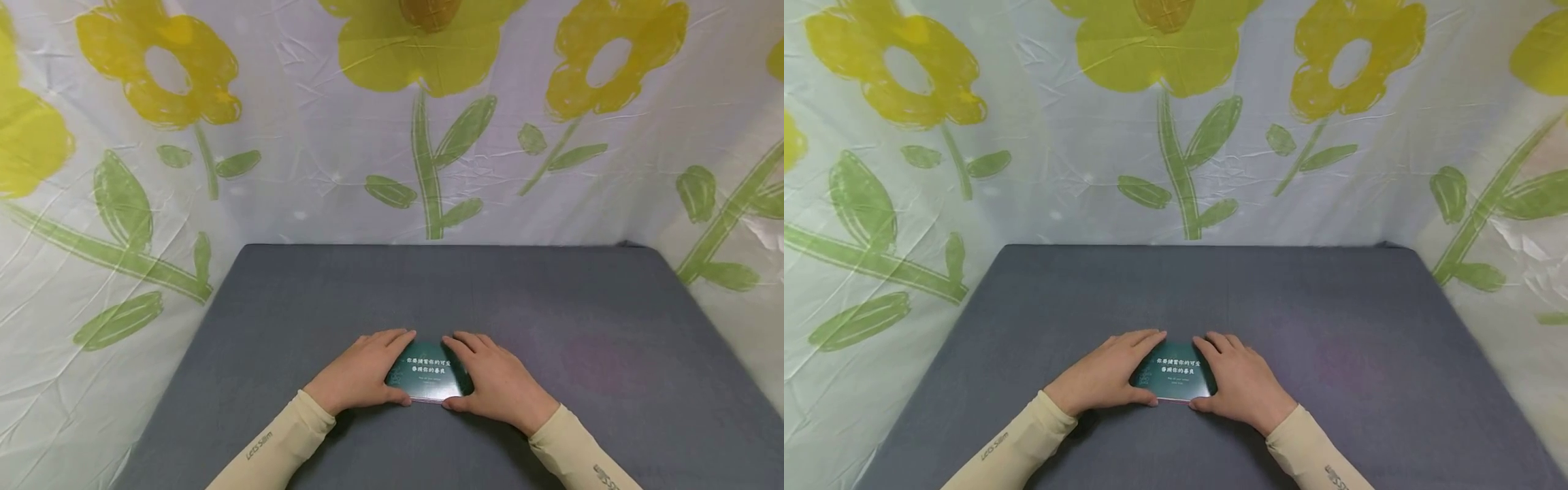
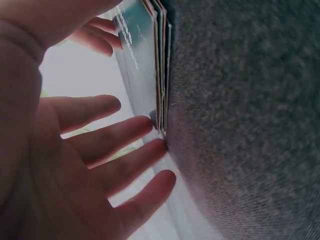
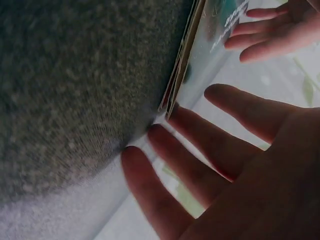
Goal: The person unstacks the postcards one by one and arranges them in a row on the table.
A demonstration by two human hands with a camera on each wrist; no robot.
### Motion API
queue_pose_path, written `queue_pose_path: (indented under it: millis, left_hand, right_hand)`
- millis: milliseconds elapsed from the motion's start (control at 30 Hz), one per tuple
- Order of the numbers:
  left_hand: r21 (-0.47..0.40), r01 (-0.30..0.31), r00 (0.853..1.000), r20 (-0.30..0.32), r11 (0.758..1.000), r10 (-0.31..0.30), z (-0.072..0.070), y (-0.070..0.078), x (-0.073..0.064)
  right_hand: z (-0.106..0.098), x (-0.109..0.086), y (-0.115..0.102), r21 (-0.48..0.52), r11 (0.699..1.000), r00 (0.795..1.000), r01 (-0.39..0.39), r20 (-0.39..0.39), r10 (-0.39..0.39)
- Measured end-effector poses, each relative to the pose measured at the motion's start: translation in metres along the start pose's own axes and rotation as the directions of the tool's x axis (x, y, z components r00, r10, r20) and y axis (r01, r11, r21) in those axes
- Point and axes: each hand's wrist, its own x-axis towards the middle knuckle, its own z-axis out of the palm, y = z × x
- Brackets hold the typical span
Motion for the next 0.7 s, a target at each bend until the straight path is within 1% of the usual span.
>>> queue_pose_path:
  millis: [200,467,700]
  left_hand:
    - [-0.008,-0.022,1.000,0.000,1.000,0.022,0.0001,-0.0001,0.0018]
    - [0.002,-0.034,0.999,-0.004,0.999,0.034,0.0006,-0.0007,0.0027]
    - [-0.015,-0.031,0.999,-0.011,0.999,0.031,-0.0008,-0.0018,0.0019]
  right_hand:
    - [-0.0005,-0.0002,0.0006,0.028,0.999,1.000,0.027,-0.012,-0.027]
    - [-0.0019,-0.0015,-0.0006,0.016,1.000,0.999,0.019,-0.029,-0.019]
    - [-0.0050,-0.0020,-0.0015,0.006,1.000,0.999,0.026,-0.040,-0.026]
